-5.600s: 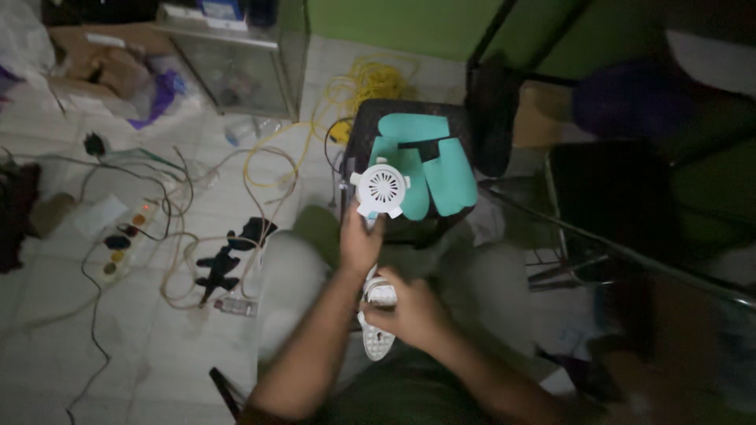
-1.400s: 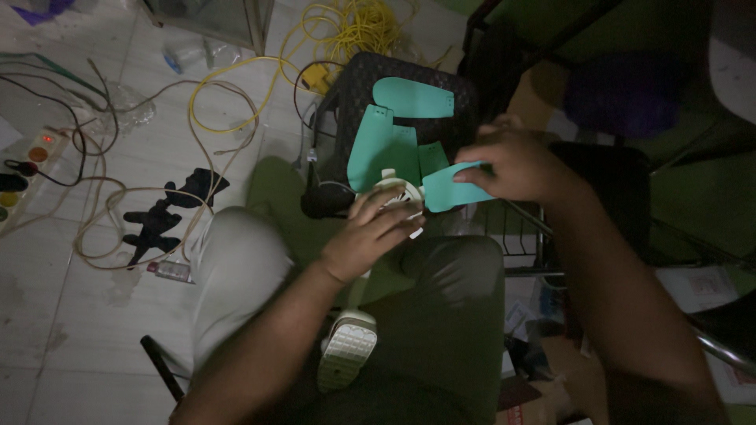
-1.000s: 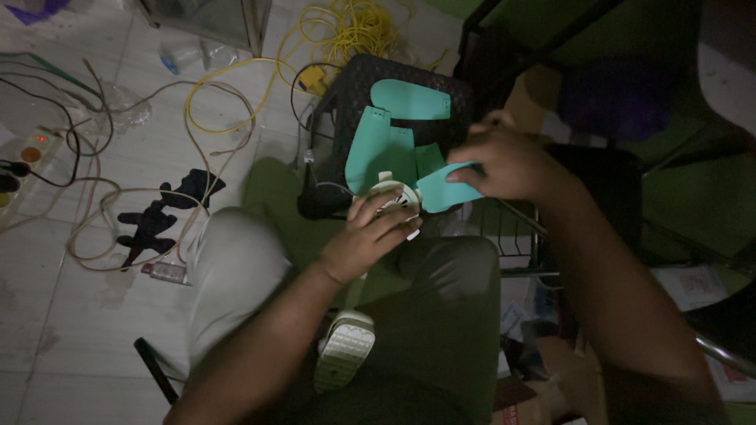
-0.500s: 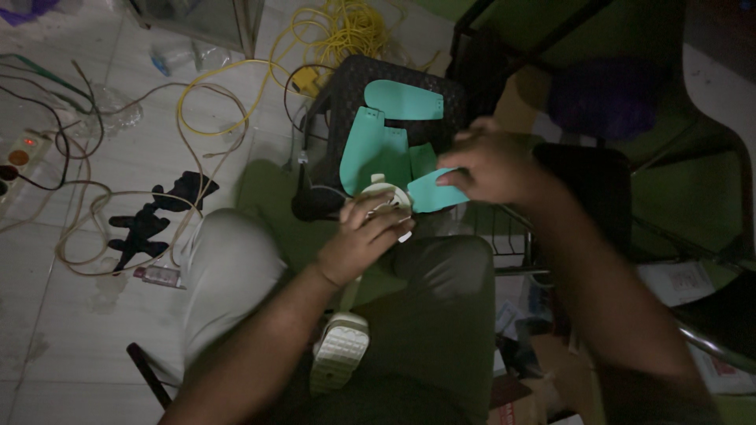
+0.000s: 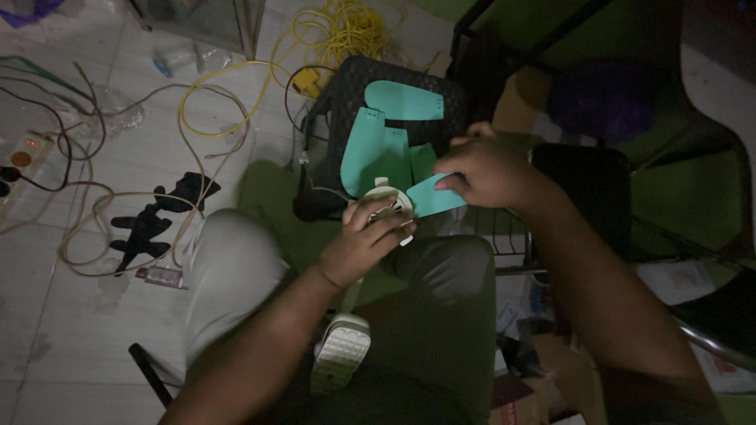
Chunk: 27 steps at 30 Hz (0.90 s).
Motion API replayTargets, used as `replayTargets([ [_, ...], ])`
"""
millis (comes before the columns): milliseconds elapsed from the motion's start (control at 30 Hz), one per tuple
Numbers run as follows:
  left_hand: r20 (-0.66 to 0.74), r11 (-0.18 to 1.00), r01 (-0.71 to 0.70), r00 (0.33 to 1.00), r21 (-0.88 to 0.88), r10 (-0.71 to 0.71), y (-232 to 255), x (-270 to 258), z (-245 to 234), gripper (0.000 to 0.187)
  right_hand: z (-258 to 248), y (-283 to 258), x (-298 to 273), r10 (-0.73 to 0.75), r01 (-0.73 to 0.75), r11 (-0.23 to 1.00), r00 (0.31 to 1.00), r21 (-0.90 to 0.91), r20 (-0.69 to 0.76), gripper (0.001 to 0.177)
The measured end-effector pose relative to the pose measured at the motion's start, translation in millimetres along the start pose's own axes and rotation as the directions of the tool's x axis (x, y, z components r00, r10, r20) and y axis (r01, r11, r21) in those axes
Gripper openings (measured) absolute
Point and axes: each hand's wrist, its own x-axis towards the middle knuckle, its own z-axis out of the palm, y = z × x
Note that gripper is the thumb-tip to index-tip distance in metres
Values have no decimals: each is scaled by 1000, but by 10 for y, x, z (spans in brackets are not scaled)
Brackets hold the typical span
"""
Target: The person assembles a small teal fan by attaching four blades to the motor housing. They repeatedly attach and detach the blades, adjusting their positions on the central hub while seated on the floor.
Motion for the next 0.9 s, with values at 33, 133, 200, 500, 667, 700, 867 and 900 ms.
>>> replayTargets([
  [33,4,1000,1,1000,2,-1,5,2,7,34,15,8,-8,9,-9,1000,1000,-19,9,15],
  [133,-14,1000,7,1000,6,-7,12,0,15,33,59,35,-22,-1,1,1000,1000,-3,-26,16],
  [200,2,1000,1,1000,21,-1,0,-1,8,34,82,48,-23,-11,12,999,999,30,-52,15],
  [500,-32,1000,1,999,6,-1,-6,19,-20,34,86,-20,-8,-6,6,1000,999,-4,-31,15],
  [667,-10,1000,9,1000,-6,-9,-2,44,-59,32,120,-5,-84,-8,5,999,995,-33,-103,13],
  [700,-10,1000,8,1000,-14,-8,-4,60,-66,32,140,54,-122,-4,-2,999,994,-50,-109,17],
  [867,-3,999,34,999,-25,-34,-34,94,-162,30,304,639,-221,162,244,388,931,889,-327,29],
  [900,-5,999,36,999,-31,-37,-40,93,-173,30,386,740,-250,383,84,489,874,868,-300,29],
])
